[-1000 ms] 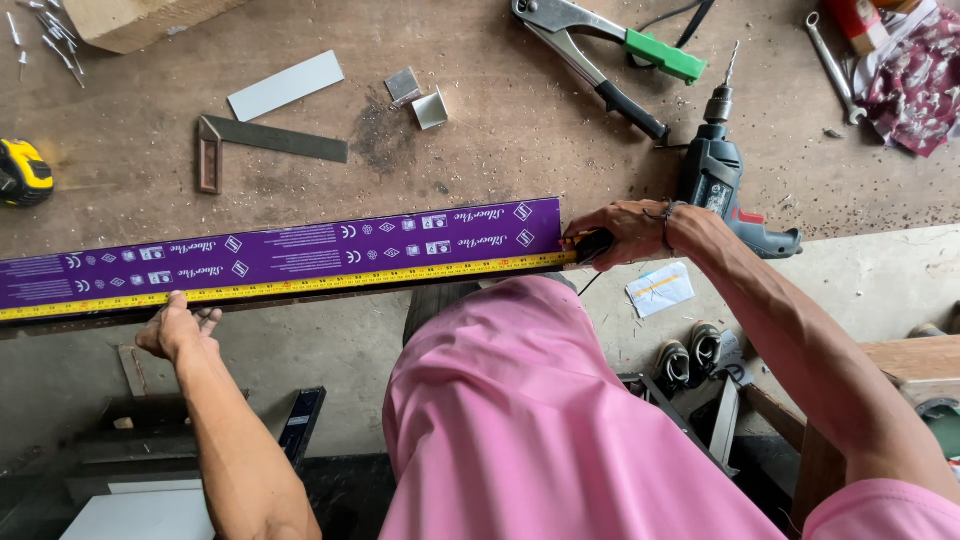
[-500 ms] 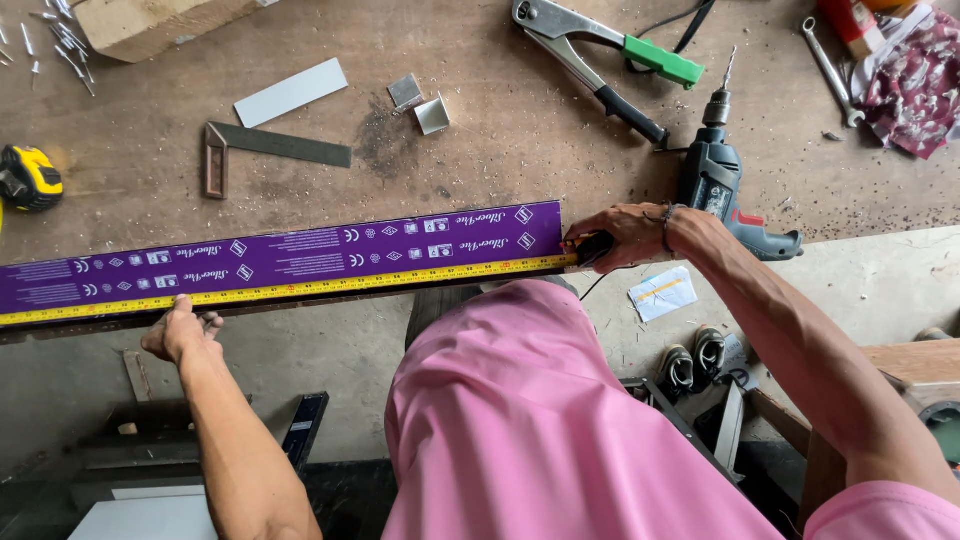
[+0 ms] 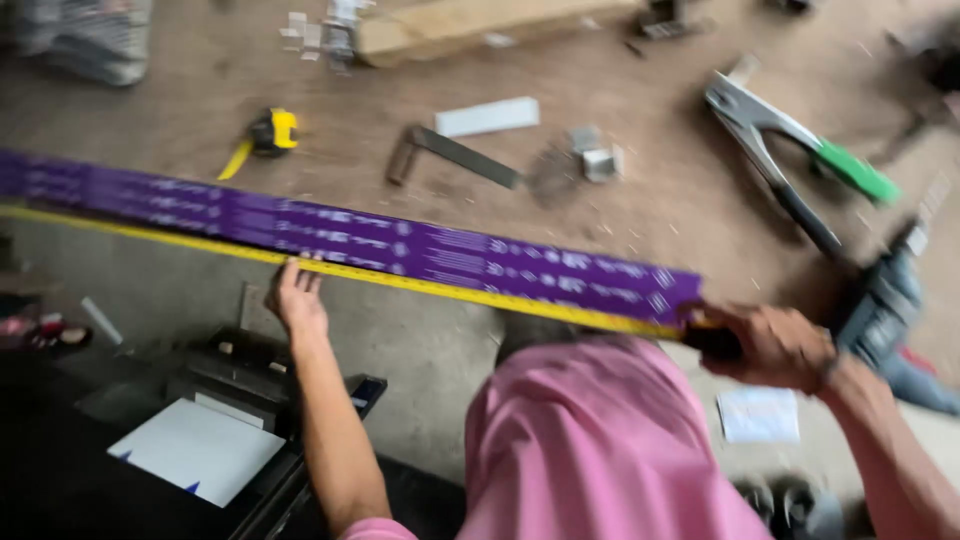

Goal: Measuring, marking, and drilling a hole into a metal profile on a workbench.

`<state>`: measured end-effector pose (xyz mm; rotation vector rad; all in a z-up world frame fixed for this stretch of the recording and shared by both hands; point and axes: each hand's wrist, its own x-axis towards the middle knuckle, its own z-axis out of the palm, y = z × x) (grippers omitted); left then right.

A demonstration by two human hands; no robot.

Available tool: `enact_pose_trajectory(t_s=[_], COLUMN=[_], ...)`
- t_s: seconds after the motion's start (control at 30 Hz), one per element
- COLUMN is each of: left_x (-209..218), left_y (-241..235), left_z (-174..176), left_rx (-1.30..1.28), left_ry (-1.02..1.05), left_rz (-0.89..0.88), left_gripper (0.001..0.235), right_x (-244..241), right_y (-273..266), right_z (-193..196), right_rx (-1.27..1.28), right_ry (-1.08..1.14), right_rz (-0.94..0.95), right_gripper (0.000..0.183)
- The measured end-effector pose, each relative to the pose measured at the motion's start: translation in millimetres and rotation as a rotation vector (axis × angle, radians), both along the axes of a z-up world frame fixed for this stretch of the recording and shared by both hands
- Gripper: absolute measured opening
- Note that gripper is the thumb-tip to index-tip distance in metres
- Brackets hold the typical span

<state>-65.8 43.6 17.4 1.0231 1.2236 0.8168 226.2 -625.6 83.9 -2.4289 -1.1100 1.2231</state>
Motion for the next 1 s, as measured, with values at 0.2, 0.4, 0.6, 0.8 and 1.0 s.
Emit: enact_pose_trajectory(t_s=[0.2, 0.4, 0.6, 0.8, 1.0], left_x=[37, 74, 94, 61, 61], left_y=[-21, -75, -141, -182, -27], left_z=[19, 75, 75, -17, 36], left_rx=[0.005, -0.019, -0.159, -0.158, 0.699], left_ry=[-0.302, -0.35, -0.368, -0.114, 0.066], left_rz=[0.07, -0.042, -0.363, -0.752, -0.379], left_gripper=[0.015, 0.019, 0.03, 0.018, 0.015], right_x=[-19, -50, -88, -119, -127], right_y=[101, 185, 285, 291, 170], right_z=[48, 29, 36, 26, -11], right_rx=[-0.005, 0.115, -0.007, -0.021, 0.232], right_ry=[-0.177, -0.229, -0.121, -0.004, -0.165], right_rz=[-0.015, 0.017, -0.118, -0.455, -0.824], right_gripper=[0.072, 0.083, 0.086, 0.09, 0.062])
